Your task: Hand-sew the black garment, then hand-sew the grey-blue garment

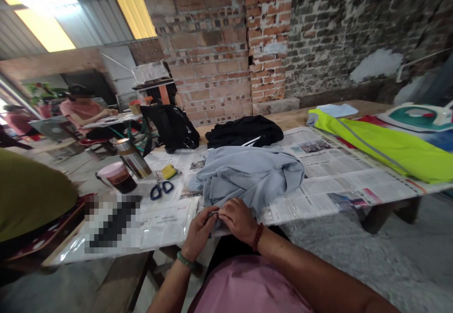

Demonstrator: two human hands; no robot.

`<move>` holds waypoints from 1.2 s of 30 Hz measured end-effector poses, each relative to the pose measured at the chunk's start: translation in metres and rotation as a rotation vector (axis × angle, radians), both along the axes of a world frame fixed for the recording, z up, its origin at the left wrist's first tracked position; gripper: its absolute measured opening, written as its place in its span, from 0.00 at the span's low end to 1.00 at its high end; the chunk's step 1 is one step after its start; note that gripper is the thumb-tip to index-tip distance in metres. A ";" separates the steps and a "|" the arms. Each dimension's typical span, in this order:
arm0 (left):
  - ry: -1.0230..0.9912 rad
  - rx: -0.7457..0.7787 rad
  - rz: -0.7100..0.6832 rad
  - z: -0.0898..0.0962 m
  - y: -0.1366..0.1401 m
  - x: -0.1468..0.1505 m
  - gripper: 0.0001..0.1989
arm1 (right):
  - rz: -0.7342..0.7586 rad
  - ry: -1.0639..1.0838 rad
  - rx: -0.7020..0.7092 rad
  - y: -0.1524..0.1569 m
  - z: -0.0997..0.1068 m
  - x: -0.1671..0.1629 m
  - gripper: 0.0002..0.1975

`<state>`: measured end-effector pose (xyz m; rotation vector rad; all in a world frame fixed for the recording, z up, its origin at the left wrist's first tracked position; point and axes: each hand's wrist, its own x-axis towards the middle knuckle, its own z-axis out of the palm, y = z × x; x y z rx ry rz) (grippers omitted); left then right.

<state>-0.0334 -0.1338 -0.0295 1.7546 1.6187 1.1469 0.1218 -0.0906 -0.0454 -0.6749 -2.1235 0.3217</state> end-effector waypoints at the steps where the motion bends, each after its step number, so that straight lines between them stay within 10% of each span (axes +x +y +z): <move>1: -0.017 0.006 0.004 0.001 -0.001 -0.001 0.13 | -0.005 0.069 -0.057 0.000 0.002 -0.001 0.08; 13: 0.100 0.026 -0.028 -0.001 -0.001 0.001 0.12 | -0.067 0.400 -0.668 0.002 0.017 -0.009 0.09; 22: 0.106 0.032 -0.061 0.005 -0.004 0.003 0.12 | -0.068 0.706 -0.840 0.008 0.018 -0.013 0.09; 36: 0.085 0.024 -0.063 0.002 -0.005 0.001 0.17 | 0.235 0.635 -1.087 0.047 0.091 0.021 0.13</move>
